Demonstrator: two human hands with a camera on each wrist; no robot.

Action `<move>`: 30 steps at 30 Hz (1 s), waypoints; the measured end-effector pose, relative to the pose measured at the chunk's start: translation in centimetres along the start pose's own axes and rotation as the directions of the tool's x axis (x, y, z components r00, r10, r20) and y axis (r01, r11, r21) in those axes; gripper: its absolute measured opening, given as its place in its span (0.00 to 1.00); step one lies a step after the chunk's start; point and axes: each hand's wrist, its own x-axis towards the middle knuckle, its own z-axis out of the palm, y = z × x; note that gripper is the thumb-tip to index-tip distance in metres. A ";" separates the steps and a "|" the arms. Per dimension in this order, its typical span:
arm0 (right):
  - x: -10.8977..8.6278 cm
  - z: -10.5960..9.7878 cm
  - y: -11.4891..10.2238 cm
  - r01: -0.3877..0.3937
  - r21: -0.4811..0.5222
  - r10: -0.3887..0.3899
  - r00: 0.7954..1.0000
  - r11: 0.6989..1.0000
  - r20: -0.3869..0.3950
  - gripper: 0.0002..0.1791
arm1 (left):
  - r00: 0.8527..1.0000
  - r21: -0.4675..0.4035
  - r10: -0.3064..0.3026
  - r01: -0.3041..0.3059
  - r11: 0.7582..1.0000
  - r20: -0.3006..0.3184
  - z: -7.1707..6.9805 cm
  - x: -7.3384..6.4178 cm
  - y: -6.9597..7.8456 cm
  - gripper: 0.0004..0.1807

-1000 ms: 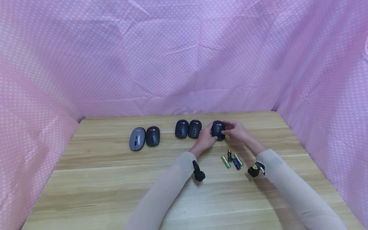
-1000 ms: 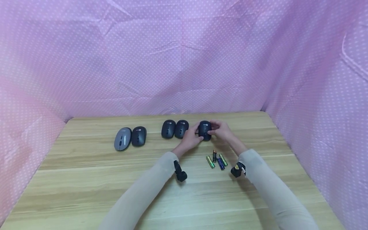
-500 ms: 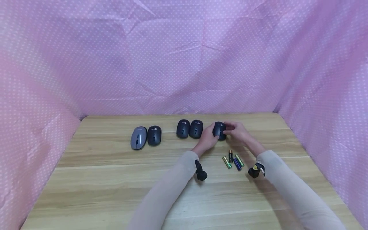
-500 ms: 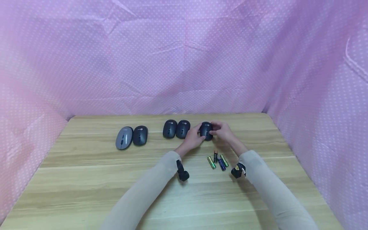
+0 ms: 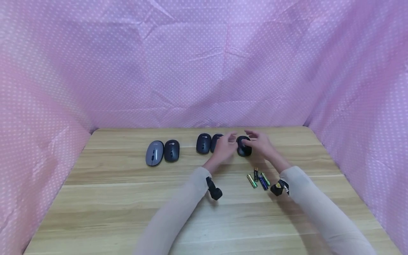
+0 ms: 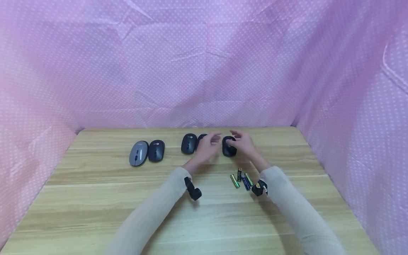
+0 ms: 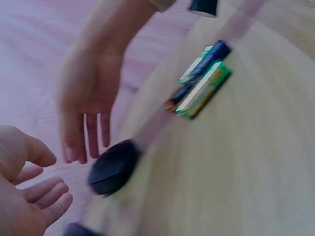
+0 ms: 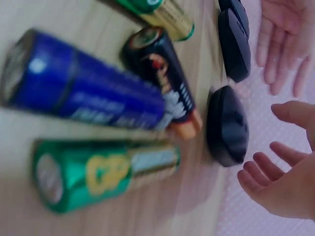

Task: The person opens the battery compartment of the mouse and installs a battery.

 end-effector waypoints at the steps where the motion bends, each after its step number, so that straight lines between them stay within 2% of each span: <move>1: 0.0 0.2 -0.3 0.035 -0.017 -0.035 0.999 0.999 0.000 0.34 | 1.000 -0.006 0.018 -0.018 1.000 -0.004 -0.7 0.0 0.1 0.25; 3: 0.2 0.7 -0.7 0.107 -0.062 -0.107 0.994 0.992 0.004 0.33 | 0.998 0.009 0.055 -0.055 0.998 0.015 -2.3 0.1 0.2 0.26; 5: 0.4 1.3 -1.2 0.175 -0.115 -0.174 0.985 0.978 0.022 0.34 | 0.995 0.069 0.089 -0.092 0.993 0.045 -4.0 0.2 0.1 0.28; 7: 0.5 1.8 -1.7 0.224 -0.160 -0.219 0.974 0.961 0.053 0.35 | 0.993 0.136 0.090 -0.101 0.986 0.079 -5.6 0.2 -0.2 0.30; 12: 0.9 3.1 -2.3 0.346 -0.222 -0.325 0.937 0.912 0.125 0.40 | 0.985 0.329 0.079 -0.126 0.936 0.153 -7.9 0.7 -1.5 0.40; 14: 1.1 3.5 -2.3 0.371 -0.240 -0.343 0.927 0.897 0.150 0.42 | 0.980 0.407 0.064 -0.137 0.903 0.188 -8.3 0.9 -2.0 0.45; 18: 1.4 4.3 -2.4 0.373 -0.272 -0.329 0.924 0.887 0.193 0.47 | 0.972 0.552 -0.011 -0.123 0.825 0.234 -8.5 1.2 -2.7 0.51; 22: 1.8 4.8 -2.5 0.369 -0.275 -0.314 0.923 0.888 0.224 0.49 | 0.964 0.627 -0.078 -0.104 0.772 0.255 -8.4 1.3 -3.0 0.53; 27: 2.1 5.2 -2.7 0.352 -0.288 -0.290 0.927 0.891 0.236 0.50 | 0.947 0.659 -0.124 -0.108 0.745 0.296 -8.2 1.5 -2.9 0.55; 30: 2.3 5.6 -2.8 0.364 -0.306 -0.295 0.922 0.880 0.250 0.47 | 0.942 0.655 -0.138 -0.104 0.749 0.306 -8.1 1.6 -3.0 0.55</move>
